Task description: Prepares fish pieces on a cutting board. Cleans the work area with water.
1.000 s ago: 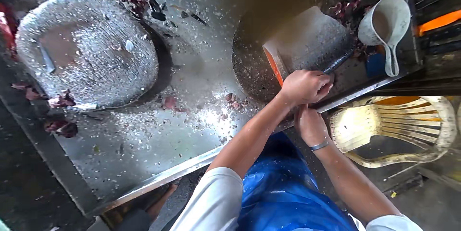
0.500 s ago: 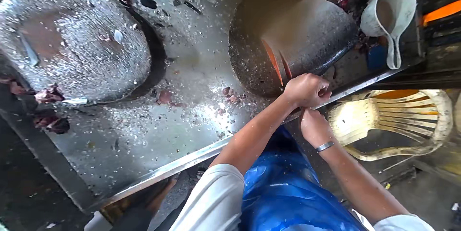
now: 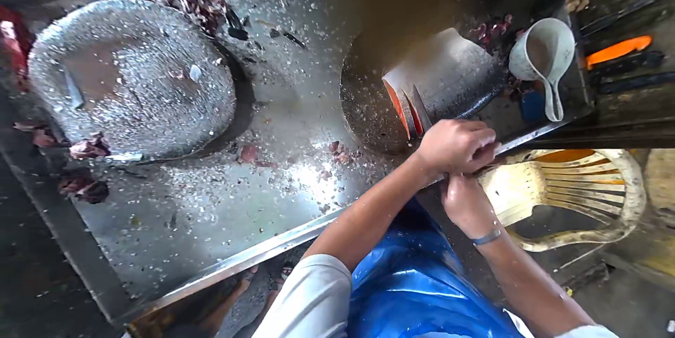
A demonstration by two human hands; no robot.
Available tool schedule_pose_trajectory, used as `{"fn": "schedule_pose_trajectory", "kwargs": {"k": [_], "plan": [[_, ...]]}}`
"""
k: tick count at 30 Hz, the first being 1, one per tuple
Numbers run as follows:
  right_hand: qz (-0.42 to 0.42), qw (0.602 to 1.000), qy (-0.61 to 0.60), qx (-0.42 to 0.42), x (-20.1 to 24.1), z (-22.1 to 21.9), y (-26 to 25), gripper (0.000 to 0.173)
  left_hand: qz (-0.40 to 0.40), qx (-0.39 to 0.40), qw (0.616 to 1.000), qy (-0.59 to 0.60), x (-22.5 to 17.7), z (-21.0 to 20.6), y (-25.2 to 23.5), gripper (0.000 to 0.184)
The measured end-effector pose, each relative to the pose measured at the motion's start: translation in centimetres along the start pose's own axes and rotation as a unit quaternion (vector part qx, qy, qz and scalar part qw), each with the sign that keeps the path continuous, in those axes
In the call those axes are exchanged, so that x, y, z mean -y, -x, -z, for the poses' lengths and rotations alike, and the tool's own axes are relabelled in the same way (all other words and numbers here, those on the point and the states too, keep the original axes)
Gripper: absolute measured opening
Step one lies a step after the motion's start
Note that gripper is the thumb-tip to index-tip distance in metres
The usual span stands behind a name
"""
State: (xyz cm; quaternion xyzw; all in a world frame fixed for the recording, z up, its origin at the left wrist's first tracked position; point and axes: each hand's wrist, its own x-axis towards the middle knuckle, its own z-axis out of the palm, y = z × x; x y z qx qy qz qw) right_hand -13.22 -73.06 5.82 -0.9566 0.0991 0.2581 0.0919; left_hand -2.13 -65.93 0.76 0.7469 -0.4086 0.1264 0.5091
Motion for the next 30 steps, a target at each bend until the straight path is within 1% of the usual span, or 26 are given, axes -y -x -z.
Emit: {"fn": "schedule_pose_trajectory", "kwargs": {"k": [2, 6, 10, 12, 14, 15, 16, 17, 18, 19, 20, 21, 22, 23, 24, 25, 26, 27, 30], "plan": [[-0.013, 1.000, 0.006, 0.019, 1.0, -0.1, -2.0, 0.029, 0.006, -0.009, 1.000, -0.023, 2.1, 0.4, -0.2, 0.020], [-0.033, 0.998, 0.025, 0.050, 1.5, -1.7, -4.2, 0.028, 0.027, 0.020, 0.999, -0.038, 4.8, -0.6, 1.0, 0.022], [-0.044, 0.994, 0.030, 0.092, 0.4, -3.8, -4.1, 0.031, 0.056, 0.066, 0.996, -0.032, 4.9, -2.8, 3.3, 0.028], [-0.056, 0.991, 0.033, 0.115, 0.5, -3.1, -4.0, 0.029, 0.082, 0.089, 0.993, -0.014, 4.8, -3.1, 3.3, 0.029], [-0.067, 0.988, 0.038, 0.130, 0.4, -2.4, -3.0, 0.026, 0.095, 0.089, 0.991, 0.025, 4.1, -3.4, 3.3, 0.026], [-0.070, 0.988, 0.042, 0.135, 0.0, -2.2, -2.3, 0.028, 0.098, 0.081, 0.991, 0.032, 3.5, -3.6, 3.3, 0.022], [-0.073, 0.986, 0.052, 0.144, -0.4, -2.0, -1.5, 0.033, 0.099, 0.056, 0.993, 0.037, 2.8, -3.7, 3.3, 0.017], [-0.076, 0.983, 0.062, 0.154, -0.9, -1.8, -0.4, 0.040, 0.106, 0.011, 0.993, 0.042, 1.9, -3.5, 3.8, 0.015], [-0.078, 0.983, 0.060, 0.156, -1.6, -1.4, 0.8, 0.046, 0.122, -0.059, 0.990, 0.047, 1.3, -3.0, 4.3, 0.017], [-0.076, 0.985, 0.042, 0.149, -2.5, -0.8, 2.4, 0.046, 0.157, -0.139, 0.976, 0.056, 0.9, -2.1, 5.1, 0.020], [-0.054, 0.991, 0.009, 0.120, -3.6, 0.1, 4.0, 0.041, 0.202, -0.215, 0.953, 0.067, 1.1, -1.1, 6.0, 0.021], [-0.010, 0.997, -0.030, 0.072, -4.7, 1.2, 5.2, 0.038, 0.246, -0.275, 0.927, 0.071, 2.0, 0.1, 6.7, 0.023], [0.042, 0.996, -0.075, 0.016, -5.6, 2.3, 6.0, 0.039, 0.289, -0.303, 0.906, 0.068, 3.1, 1.0, 7.3, 0.028], [0.087, 0.990, -0.109, -0.024, -6.4, 3.1, 6.3, 0.044, 0.326, -0.296, 0.896, 0.059, 4.0, 1.6, 7.9, 0.035], [0.115, 0.984, -0.131, -0.046, -6.9, 3.2, 6.3, 0.049, 0.360, -0.263, 0.894, 0.042, 4.5, 1.8, 8.3, 0.046], [0.123, 0.978, -0.154, -0.065, -7.2, 2.6, 5.9, 0.051, 0.395, -0.211, 0.894, 0.017, 4.8, 2.0, 8.5, 0.057], [0.120, 0.974, -0.174, -0.081, -7.4, 1.6, 5.4, 0.051, 0.424, -0.161, 0.891, -0.003, 5.0, 1.9, 8.4, 0.063], [0.111, 0.973, -0.184, -0.086, -7.3, 0.6, 4.8, 0.050, 0.442, -0.131, 0.887, -0.012, 5.1, 1.6, 8.5, 0.064], [0.099, 0.979, -0.153, -0.091, -5.9, -0.9, 2.6, 0.047, 0.455, -0.129, 0.881, 0.005, 4.8, 1.4, 8.9, 0.055]]}}
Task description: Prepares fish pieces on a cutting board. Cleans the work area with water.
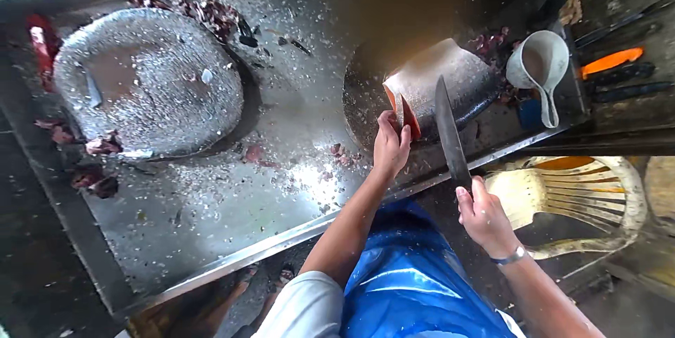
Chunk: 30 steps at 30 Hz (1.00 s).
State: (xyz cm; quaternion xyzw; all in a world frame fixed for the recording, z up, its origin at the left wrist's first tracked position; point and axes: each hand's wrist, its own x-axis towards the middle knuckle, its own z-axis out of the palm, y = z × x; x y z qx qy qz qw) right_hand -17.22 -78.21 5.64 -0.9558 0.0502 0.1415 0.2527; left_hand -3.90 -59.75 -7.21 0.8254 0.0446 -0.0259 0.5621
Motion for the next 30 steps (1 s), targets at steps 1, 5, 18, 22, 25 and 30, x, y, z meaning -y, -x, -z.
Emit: {"fn": "schedule_pose_trajectory", "kwargs": {"k": [1, 5, 18, 22, 25, 30], "plan": [[0.007, 1.000, 0.023, -0.006, 0.4, -0.5, -0.8, 0.045, -0.001, 0.004, 1.000, 0.010, 0.0, 0.1, 0.2, 0.054], [0.013, 0.996, 0.091, 0.013, 1.8, -1.9, -4.0, 0.038, -0.020, 0.012, 0.999, 0.027, 0.5, 0.0, 0.2, 0.048], [-0.064, 0.979, 0.170, 0.088, 3.4, -3.0, -5.3, 0.034, -0.047, -0.029, 0.983, -0.176, 1.2, -2.7, -3.3, 0.075], [-0.066, 0.979, 0.172, 0.091, 3.8, -2.5, -5.5, 0.034, -0.056, -0.043, 0.988, -0.138, 1.4, -3.2, -3.7, 0.077], [-0.069, 0.978, 0.172, 0.097, 4.0, -2.3, -5.6, 0.034, -0.071, -0.049, 0.989, -0.123, 1.7, -3.1, -4.5, 0.079], [-0.095, 0.970, 0.186, 0.125, 4.6, -2.0, -6.0, 0.036, -0.078, -0.044, 0.989, -0.117, 1.6, -3.0, -4.9, 0.077]]}}
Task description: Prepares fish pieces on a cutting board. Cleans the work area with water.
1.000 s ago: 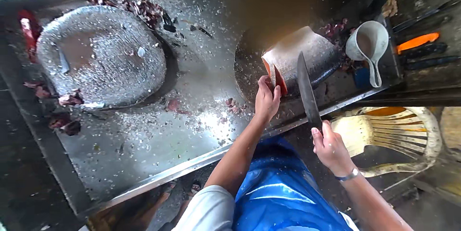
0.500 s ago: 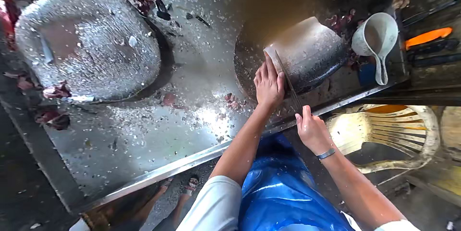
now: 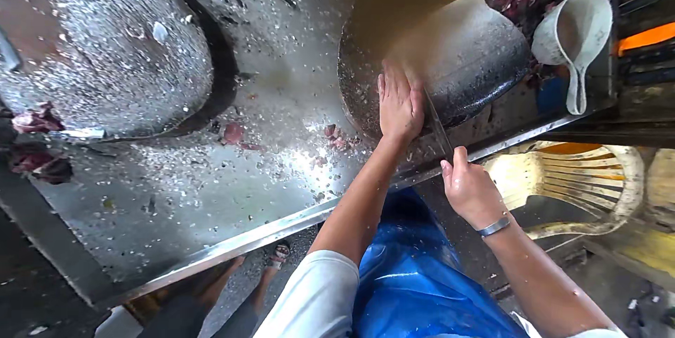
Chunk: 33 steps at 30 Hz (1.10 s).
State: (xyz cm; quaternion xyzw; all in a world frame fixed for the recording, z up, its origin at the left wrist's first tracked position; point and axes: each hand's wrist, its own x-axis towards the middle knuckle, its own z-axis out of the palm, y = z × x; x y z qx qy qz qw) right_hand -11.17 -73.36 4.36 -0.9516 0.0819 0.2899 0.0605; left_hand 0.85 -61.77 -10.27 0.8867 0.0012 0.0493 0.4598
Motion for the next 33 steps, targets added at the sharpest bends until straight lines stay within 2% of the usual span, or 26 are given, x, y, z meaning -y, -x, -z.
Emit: {"fn": "schedule_pose_trajectory", "kwargs": {"k": [19, 28, 33], "plan": [[-0.035, 0.998, 0.031, 0.038, 2.2, 1.7, -1.4, 0.037, 0.009, 0.003, 1.000, -0.001, -0.3, 0.0, 0.1, 0.077], [-0.004, 1.000, 0.019, -0.003, 3.5, 1.7, -3.9, 0.039, 0.006, 0.005, 1.000, -0.004, -0.2, -0.1, 0.3, 0.075], [-0.013, 1.000, 0.025, 0.011, 2.4, 1.8, -2.5, 0.038, 0.002, 0.001, 1.000, -0.001, -0.1, -0.1, 0.4, 0.075]]}}
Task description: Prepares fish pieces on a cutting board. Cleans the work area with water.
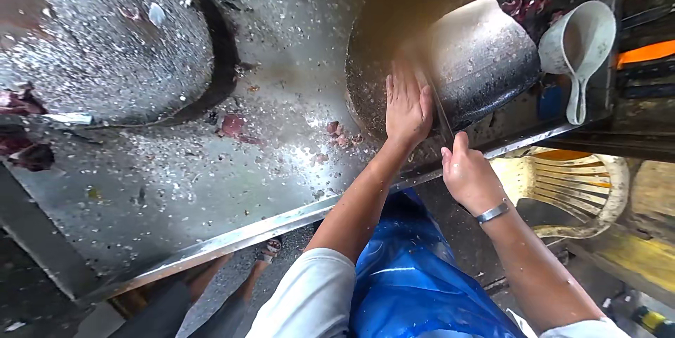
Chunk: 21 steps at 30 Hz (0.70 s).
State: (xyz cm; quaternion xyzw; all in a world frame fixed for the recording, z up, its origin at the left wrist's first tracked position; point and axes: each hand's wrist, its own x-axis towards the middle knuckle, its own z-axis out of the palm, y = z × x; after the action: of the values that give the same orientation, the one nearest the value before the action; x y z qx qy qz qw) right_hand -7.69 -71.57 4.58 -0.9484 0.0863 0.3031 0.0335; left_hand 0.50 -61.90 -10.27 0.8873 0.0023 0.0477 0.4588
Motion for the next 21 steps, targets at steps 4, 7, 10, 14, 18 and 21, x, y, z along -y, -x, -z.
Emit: {"fn": "schedule_pose_trajectory", "kwargs": {"k": [4, 7, 10, 14, 18, 21], "plan": [[-0.014, 1.000, 0.016, 0.022, 0.0, 0.6, 0.6, 0.035, -0.002, 0.002, 1.000, -0.001, 0.0, 0.0, 0.2, 0.075], [-0.013, 0.999, 0.023, 0.029, 0.6, 1.4, 0.0, 0.037, -0.003, -0.003, 1.000, 0.002, -0.1, -0.1, 0.1, 0.074], [-0.010, 0.999, 0.022, 0.030, 1.0, 1.8, -0.4, 0.039, -0.007, -0.011, 1.000, 0.005, -0.1, -0.2, 0.0, 0.075], [-0.013, 0.999, 0.030, 0.029, 1.7, 2.4, -1.1, 0.040, -0.004, -0.007, 1.000, 0.001, -0.1, -0.1, -0.1, 0.073], [-0.001, 0.999, 0.029, 0.017, 3.5, 3.3, -4.1, 0.041, 0.000, -0.008, 1.000, 0.000, -0.3, -0.1, -0.1, 0.074], [0.001, 1.000, 0.027, 0.011, 3.6, 3.0, -4.3, 0.039, 0.002, -0.007, 1.000, -0.001, -0.3, 0.2, -0.1, 0.074]]}}
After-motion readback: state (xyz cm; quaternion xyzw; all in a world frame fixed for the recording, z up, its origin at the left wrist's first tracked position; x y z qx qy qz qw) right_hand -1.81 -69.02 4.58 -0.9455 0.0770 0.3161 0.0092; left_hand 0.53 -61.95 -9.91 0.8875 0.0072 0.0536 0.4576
